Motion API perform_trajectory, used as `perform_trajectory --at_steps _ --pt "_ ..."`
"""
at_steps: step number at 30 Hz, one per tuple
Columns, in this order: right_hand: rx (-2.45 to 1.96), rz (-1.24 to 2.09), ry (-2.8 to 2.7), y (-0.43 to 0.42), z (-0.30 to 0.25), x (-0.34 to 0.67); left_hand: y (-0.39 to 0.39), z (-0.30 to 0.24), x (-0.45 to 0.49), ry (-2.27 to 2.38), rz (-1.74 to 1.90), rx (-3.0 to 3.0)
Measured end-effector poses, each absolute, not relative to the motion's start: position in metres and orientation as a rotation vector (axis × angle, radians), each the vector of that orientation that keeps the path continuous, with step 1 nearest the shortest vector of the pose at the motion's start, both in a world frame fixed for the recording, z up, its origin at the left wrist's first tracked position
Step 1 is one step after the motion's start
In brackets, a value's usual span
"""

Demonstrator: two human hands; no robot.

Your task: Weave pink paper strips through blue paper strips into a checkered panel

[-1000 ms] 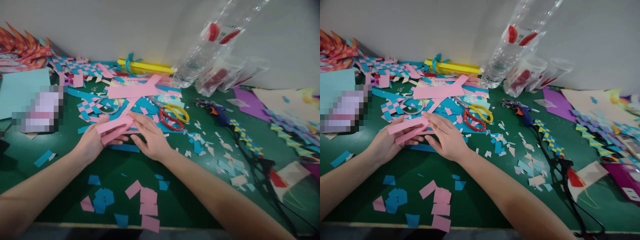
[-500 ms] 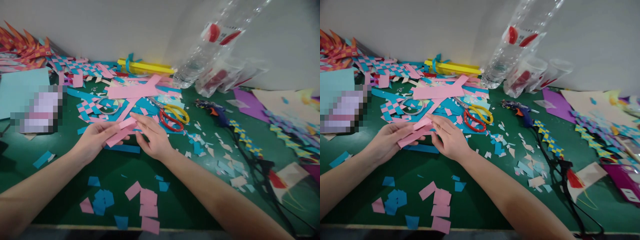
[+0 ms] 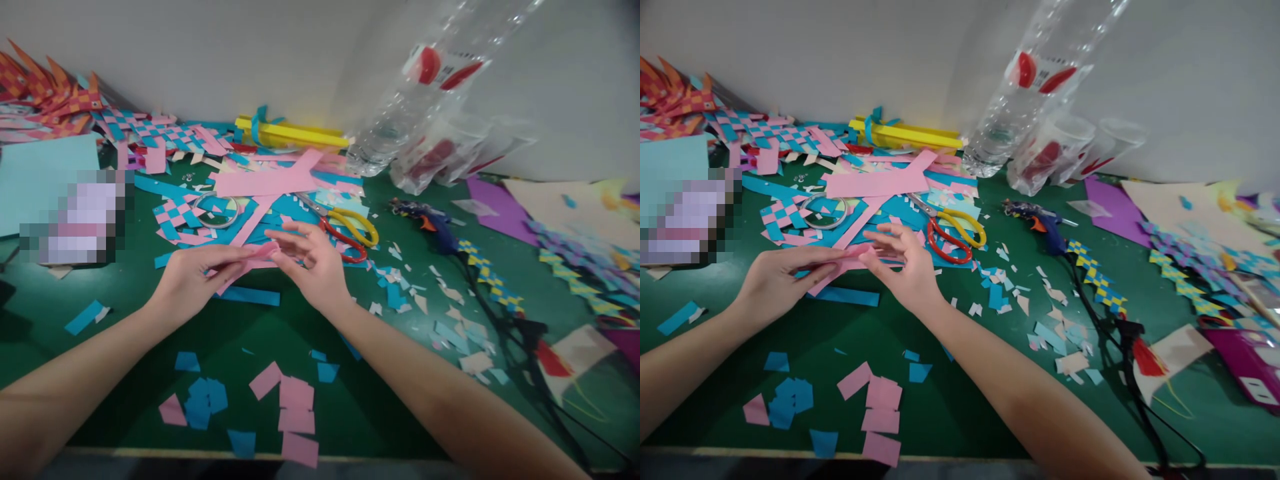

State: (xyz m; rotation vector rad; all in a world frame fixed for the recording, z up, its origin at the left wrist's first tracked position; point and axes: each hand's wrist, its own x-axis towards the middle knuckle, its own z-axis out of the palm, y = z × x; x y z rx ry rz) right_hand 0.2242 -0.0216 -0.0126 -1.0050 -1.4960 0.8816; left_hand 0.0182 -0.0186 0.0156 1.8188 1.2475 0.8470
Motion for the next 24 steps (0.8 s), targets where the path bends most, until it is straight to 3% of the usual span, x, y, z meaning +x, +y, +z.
perform_trajectory --at_steps 4,13,24 --pt "-1.089 0.965 -1.414 -0.0187 -0.0141 0.2244 -0.0187 0.0161 0.0192 1.267 0.852 1.882" --pt "-1.047 1.054 -1.168 -0.0120 -0.0194 0.2279 -0.0128 0.0245 0.0218 1.215 0.809 1.368" --pt "-1.063 0.965 -1.204 -0.0182 -0.0132 0.2212 -0.0117 0.0190 0.0173 1.271 0.846 1.524"
